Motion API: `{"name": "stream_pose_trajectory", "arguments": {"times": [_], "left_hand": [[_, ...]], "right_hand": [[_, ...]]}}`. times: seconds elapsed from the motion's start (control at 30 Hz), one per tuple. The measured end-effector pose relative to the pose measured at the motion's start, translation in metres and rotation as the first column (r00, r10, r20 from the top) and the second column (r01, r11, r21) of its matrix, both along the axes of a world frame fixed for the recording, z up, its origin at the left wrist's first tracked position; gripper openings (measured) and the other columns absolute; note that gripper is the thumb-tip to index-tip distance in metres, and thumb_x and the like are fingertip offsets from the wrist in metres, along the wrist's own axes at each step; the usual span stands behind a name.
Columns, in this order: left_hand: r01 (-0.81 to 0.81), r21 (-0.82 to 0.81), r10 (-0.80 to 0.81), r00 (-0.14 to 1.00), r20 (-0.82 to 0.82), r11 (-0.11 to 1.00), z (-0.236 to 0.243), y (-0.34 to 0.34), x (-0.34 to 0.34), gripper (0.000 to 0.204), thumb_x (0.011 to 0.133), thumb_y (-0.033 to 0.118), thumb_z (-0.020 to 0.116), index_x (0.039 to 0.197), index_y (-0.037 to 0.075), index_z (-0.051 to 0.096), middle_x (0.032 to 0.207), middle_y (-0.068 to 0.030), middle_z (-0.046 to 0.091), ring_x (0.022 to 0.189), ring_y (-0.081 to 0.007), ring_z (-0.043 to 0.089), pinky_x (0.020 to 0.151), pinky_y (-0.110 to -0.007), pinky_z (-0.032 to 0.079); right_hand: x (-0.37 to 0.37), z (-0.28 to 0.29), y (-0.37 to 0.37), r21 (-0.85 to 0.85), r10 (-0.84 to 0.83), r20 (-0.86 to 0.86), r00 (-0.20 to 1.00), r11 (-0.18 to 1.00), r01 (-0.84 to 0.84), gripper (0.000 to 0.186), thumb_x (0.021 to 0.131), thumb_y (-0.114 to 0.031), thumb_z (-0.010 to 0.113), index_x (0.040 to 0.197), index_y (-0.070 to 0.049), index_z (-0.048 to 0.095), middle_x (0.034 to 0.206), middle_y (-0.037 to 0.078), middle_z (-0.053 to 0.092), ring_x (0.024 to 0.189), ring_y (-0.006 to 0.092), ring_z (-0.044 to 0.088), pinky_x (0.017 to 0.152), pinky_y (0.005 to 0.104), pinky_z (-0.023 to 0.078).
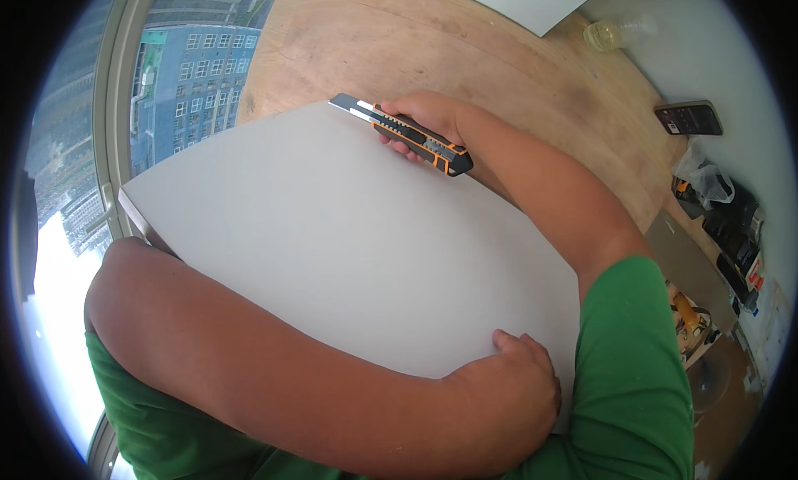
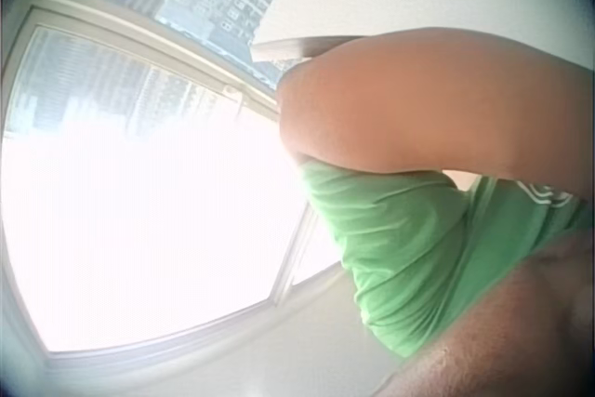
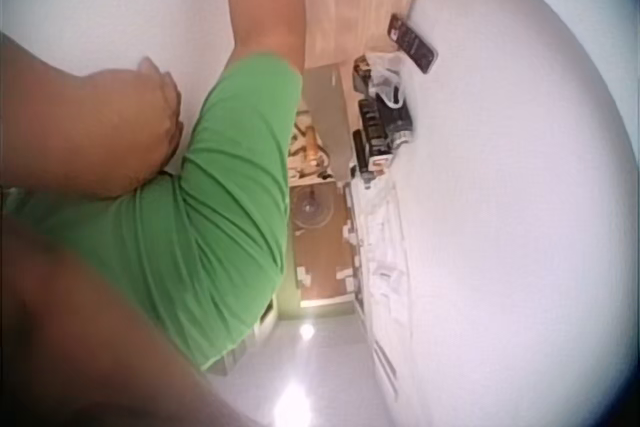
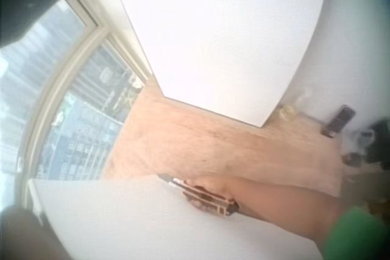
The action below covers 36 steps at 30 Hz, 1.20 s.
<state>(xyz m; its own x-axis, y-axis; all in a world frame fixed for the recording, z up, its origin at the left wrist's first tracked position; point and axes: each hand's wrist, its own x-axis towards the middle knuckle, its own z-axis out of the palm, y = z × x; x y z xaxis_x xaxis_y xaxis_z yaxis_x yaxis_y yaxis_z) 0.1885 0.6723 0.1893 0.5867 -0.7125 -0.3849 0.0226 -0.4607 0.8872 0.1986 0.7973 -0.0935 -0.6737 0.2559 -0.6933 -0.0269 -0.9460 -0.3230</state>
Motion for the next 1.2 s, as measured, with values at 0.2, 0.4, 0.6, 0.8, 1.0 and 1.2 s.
{"name": "stream_pose_trajectory", "arguments": {"times": [0.2,0.4,0.6,0.8,1.0,1.2], "left_hand": [[0.019,-0.033,-0.019,1.0,-0.01,0.999,-0.002,0.002,0.006,0.068,0.081,0.052,0.078,0.138,0.016,0.067,0.14,-0.0075,0.065,0.124,-0.0391,0.062,0.096,-0.066,0.051],[0.031,-0.066,-0.035,0.998,-0.06,0.997,-0.018,-0.016,0.016,0.07,0.079,0.052,0.08,0.137,0.017,0.068,0.139,-0.008,0.065,0.124,-0.0396,0.062,0.096,-0.066,0.051],[-0.021,0.013,0.021,0.999,-0.032,1.0,-0.004,-0.011,0.008,0.07,0.077,0.053,0.081,0.137,0.018,0.068,0.137,-0.0084,0.066,0.124,-0.04,0.062,0.097,-0.066,0.05],[0.045,-0.072,-0.05,0.996,-0.069,0.996,-0.02,-0.019,0.021,0.071,0.077,0.054,0.081,0.138,0.02,0.068,0.137,-0.0083,0.067,0.123,-0.0405,0.062,0.097,-0.066,0.05],[0.081,-0.076,-0.087,0.993,-0.079,0.994,-0.028,-0.036,0.032,0.073,0.076,0.056,0.081,0.138,0.022,0.067,0.137,-0.0085,0.067,0.123,-0.0406,0.062,0.097,-0.068,0.049],[0.159,-0.073,-0.161,0.987,-0.018,0.985,-0.029,-0.033,0.039,0.076,0.074,0.06,0.081,0.139,0.023,0.066,0.14,-0.0066,0.066,0.125,-0.04,0.06,0.099,-0.068,0.047]], "right_hand": [[0.006,-0.001,-0.004,-0.052,-0.013,-0.066,0.998,0.999,0.009,0.042,0.11,-0.043,0.041,0.099,-0.009,0.064,0.081,0.002,0.065,0.069,0.0106,0.06,0.061,0.0292,0.052],[0.002,-0.014,-0.003,-0.005,0.022,0.027,0.999,1.0,-0.022,0.046,0.109,-0.046,0.04,0.097,-0.009,0.064,0.079,0.004,0.063,0.067,0.0121,0.06,0.059,0.0303,0.051],[-0.033,-0.029,-0.004,0.618,-0.001,0.623,0.782,0.614,-0.491,0.057,0.109,-0.046,0.038,0.113,0.002,0.068,0.108,0.02,0.071,0.1,0.0318,0.069,0.087,0.0445,0.054],[-0.063,-0.022,0.011,0.525,0.125,0.737,0.665,0.514,-0.678,0.056,0.111,-0.04,0.032,0.123,0.003,0.067,0.125,0.023,0.069,0.115,0.0395,0.065,0.1,0.0494,0.049],[-0.076,-0.016,0.025,0.513,0.119,0.761,0.638,0.492,-0.703,0.057,0.111,-0.04,0.032,0.123,0.001,0.07,0.128,0.023,0.068,0.118,0.0388,0.065,0.101,0.0492,0.049],[-0.077,0.003,0.034,0.466,0.216,0.741,0.636,0.517,-0.719,0.055,0.111,-0.039,0.033,0.122,0.002,0.069,0.128,0.022,0.069,0.116,0.0381,0.066,0.099,0.0481,0.05]]}}
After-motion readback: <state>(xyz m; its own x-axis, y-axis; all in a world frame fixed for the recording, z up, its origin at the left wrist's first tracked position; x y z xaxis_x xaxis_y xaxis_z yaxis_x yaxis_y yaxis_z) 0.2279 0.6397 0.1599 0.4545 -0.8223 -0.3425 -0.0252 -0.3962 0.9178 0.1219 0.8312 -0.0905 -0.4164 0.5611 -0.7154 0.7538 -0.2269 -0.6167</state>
